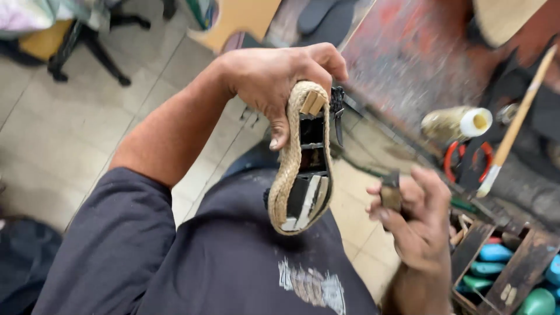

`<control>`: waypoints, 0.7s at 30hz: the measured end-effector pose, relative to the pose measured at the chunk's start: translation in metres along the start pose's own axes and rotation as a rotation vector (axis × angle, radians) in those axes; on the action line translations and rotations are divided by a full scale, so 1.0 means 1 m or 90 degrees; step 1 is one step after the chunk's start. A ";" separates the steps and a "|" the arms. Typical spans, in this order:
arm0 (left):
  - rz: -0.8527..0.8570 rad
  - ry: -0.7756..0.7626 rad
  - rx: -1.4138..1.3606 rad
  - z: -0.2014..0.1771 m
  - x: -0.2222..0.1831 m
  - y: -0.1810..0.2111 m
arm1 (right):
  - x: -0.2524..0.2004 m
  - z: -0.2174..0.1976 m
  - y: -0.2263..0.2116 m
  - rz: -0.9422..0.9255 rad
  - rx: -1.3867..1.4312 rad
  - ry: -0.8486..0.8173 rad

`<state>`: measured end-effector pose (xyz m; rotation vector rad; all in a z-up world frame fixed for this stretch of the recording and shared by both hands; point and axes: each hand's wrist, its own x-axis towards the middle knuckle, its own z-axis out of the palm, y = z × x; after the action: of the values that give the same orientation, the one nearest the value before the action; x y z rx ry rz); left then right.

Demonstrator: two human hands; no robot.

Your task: Repairing a shoe by trimming material using a template, applying adhesive with a brush, and hammering components together at a workbench.

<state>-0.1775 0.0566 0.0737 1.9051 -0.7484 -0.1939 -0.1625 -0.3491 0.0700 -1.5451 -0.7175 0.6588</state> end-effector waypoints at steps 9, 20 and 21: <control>-0.009 0.004 -0.111 0.089 -0.040 0.022 | 0.042 0.067 -0.010 -0.188 -0.215 -0.164; -0.162 0.529 -0.391 0.139 -0.069 0.010 | 0.076 0.119 -0.025 -0.178 -0.292 -0.074; -0.184 0.550 -0.389 0.139 -0.072 0.014 | 0.077 0.125 -0.025 -0.181 -0.315 -0.071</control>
<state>-0.3032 -0.0126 0.0085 1.2994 0.1695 0.2062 -0.2097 -0.2081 0.0830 -1.8126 -1.2253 0.3687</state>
